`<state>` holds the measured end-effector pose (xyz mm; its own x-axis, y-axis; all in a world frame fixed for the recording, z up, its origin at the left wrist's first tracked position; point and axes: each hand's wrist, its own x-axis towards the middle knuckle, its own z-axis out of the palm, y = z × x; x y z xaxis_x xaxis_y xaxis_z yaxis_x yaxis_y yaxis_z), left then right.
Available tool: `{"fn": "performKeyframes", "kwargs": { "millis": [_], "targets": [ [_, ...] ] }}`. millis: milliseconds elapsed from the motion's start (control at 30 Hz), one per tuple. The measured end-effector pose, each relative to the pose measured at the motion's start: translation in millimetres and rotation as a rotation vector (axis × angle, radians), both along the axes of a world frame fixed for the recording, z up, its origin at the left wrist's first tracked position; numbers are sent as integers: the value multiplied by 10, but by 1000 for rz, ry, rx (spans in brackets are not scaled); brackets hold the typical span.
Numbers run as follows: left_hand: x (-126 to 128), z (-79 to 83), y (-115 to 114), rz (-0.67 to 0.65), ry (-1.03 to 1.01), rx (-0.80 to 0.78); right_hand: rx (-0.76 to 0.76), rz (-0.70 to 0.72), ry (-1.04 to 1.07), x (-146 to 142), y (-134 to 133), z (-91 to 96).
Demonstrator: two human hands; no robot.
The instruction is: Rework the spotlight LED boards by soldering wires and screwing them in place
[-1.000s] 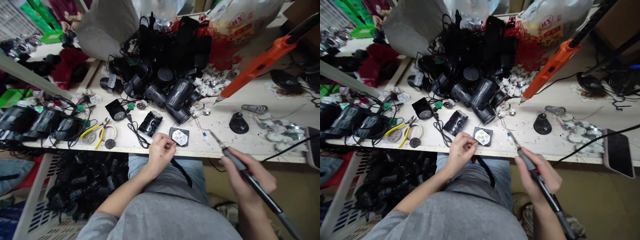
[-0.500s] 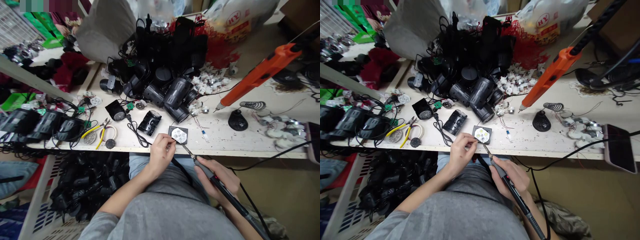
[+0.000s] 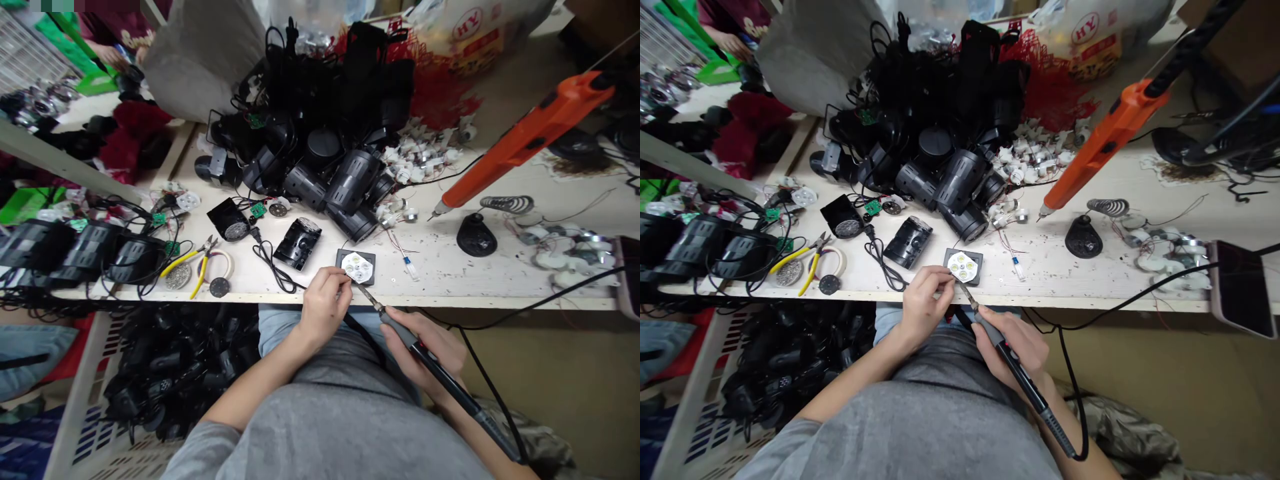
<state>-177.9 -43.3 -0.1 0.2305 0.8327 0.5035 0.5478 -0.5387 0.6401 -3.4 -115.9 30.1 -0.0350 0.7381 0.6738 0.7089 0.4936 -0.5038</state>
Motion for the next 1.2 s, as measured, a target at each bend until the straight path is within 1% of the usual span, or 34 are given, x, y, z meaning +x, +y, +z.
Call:
{"fn": "performKeyframes", "kwargs": {
  "millis": [100, 233, 433, 733, 900, 1033, 1200],
  "targets": [
    [-9, -10, 16, 4, 6, 35, 0, -2, 3, -20, 0, -22],
    [-7, -19, 31, 4, 16, 124, -7, -10, 34, -39, -20, -45],
    [-7, -36, 33, -13, 45, 158, -9, -35, 38, -64, -50, -66],
    [-26, -44, 52, -6, 22, 144, 2, -35, 13, -89, -54, -78],
    [-23, -41, 57, -3, 1, 85, 28, -57, -26, -135, -40, -68],
    [-24, -32, 64, 14, 8, 70, 75, -70, -74, -158, -17, -57],
    [-33, 8, 85, -4, 0, 12, 94, -80, -94, -155, 4, -52]
  ]
}}
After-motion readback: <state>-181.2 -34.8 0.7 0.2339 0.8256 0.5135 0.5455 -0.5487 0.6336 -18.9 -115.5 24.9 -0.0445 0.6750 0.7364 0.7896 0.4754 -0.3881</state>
